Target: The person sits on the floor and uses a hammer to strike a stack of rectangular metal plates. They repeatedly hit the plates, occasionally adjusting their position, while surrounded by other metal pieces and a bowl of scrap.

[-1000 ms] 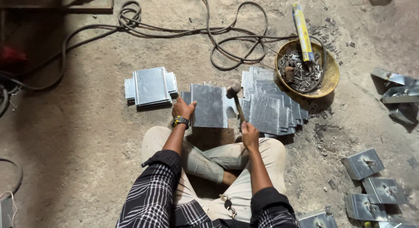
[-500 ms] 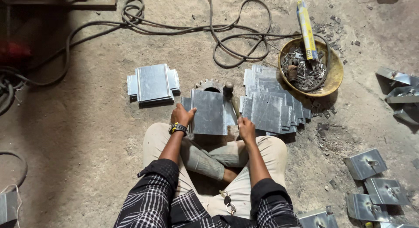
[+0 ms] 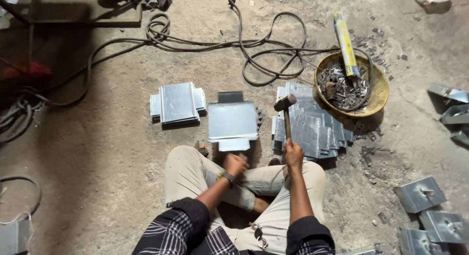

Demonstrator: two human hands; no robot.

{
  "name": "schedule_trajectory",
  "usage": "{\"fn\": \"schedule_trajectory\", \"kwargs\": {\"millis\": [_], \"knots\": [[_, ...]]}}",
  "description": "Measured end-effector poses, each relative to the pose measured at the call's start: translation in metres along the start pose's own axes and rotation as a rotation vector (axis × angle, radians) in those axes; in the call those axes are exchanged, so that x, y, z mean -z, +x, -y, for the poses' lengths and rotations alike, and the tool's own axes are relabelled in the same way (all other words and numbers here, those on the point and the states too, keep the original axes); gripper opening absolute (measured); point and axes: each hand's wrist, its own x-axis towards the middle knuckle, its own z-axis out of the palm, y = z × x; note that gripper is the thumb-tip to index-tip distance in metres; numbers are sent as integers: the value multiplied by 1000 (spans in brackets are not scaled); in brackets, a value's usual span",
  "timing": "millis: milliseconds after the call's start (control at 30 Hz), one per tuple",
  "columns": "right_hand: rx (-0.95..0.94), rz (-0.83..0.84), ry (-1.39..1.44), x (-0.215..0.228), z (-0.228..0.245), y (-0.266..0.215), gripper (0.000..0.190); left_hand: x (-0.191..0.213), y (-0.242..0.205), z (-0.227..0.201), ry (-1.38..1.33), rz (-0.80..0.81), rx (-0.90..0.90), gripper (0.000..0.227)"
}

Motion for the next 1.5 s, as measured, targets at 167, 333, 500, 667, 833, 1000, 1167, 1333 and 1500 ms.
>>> {"fn": "schedule_trajectory", "kwargs": {"millis": [167,333,500,667,833,1000,1167,1333,1500], "knots": [[47,-53,-76,6,0,1,47,-86,-25,-1,1017,-629,-504,32],[58,-69,-70,6,3,-4,45,-26,-9,-123,1427,-1072,-766,68],[73,-63,-49,7,11,-10,47,43,12,-205,1592,-1089,-369,95],[53,-59,-125,4,21,-14,46,68,16,-179,1326,-948,-51,93],[72,-41,-126,-2,21,-16,48,49,4,-77,1286,-1163,-129,70],[70,0,-162,-11,27,-20,50,24,-23,-57,1192,-944,-30,61],[63,79,187,-6,27,-30,55,20,-55,-88,1141,-1095,41,75],[81,179,644,-15,34,-25,31,37,-46,-113,1095,-1241,-259,87],[82,-52,-169,-29,27,-24,40,69,4,-129,915,-1053,-252,89]]}}
